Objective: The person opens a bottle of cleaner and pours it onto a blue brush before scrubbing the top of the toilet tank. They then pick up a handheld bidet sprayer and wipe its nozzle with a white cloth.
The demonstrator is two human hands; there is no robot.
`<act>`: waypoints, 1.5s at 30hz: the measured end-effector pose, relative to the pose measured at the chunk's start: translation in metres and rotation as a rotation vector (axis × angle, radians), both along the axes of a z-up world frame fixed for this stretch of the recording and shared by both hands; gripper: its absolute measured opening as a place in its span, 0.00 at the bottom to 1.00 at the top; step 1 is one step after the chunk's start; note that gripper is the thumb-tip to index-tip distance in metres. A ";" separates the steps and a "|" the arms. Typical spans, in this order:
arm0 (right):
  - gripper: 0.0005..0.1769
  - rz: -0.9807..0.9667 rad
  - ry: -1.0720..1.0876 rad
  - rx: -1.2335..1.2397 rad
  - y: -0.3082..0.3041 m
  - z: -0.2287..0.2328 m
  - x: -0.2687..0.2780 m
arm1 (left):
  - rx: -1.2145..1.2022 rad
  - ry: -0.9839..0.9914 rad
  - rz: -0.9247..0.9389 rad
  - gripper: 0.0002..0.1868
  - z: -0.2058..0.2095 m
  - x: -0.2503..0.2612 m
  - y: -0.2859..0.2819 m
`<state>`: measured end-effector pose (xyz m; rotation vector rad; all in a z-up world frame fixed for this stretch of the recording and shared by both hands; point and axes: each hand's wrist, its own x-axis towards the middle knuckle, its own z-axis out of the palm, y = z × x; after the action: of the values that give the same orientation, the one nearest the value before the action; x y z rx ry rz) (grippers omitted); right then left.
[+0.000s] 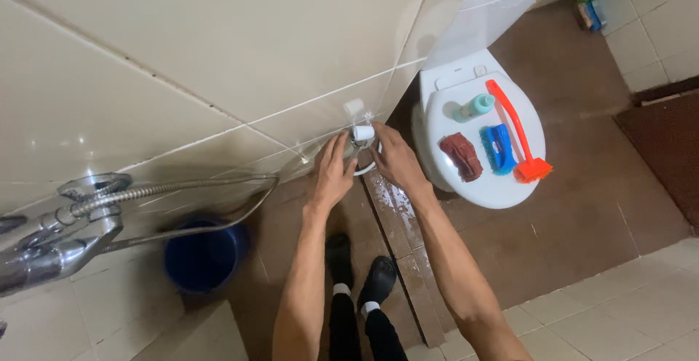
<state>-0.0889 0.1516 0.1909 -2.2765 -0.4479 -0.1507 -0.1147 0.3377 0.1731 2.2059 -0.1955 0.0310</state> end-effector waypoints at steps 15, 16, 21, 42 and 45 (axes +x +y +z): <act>0.15 -0.095 0.186 0.209 0.011 0.002 0.006 | 0.064 0.067 -0.025 0.39 0.022 0.004 -0.009; 0.16 -0.105 0.179 0.213 0.012 0.006 0.003 | 0.061 0.063 -0.024 0.39 0.028 0.002 -0.009; 0.20 -0.139 0.117 0.260 0.009 0.025 -0.011 | 0.068 0.031 -0.030 0.36 0.055 -0.003 -0.012; 0.14 -0.583 0.149 0.393 -0.050 0.168 -0.104 | -0.189 -0.036 -0.280 0.56 0.163 -0.048 -0.103; 0.14 -0.659 0.100 0.405 -0.053 0.184 -0.115 | -0.224 0.007 -0.301 0.56 0.173 -0.055 -0.117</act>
<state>-0.2041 0.0986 0.3749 -1.9361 0.3723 -0.4136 -0.1701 0.2203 0.3461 1.9336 -0.4947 -0.1163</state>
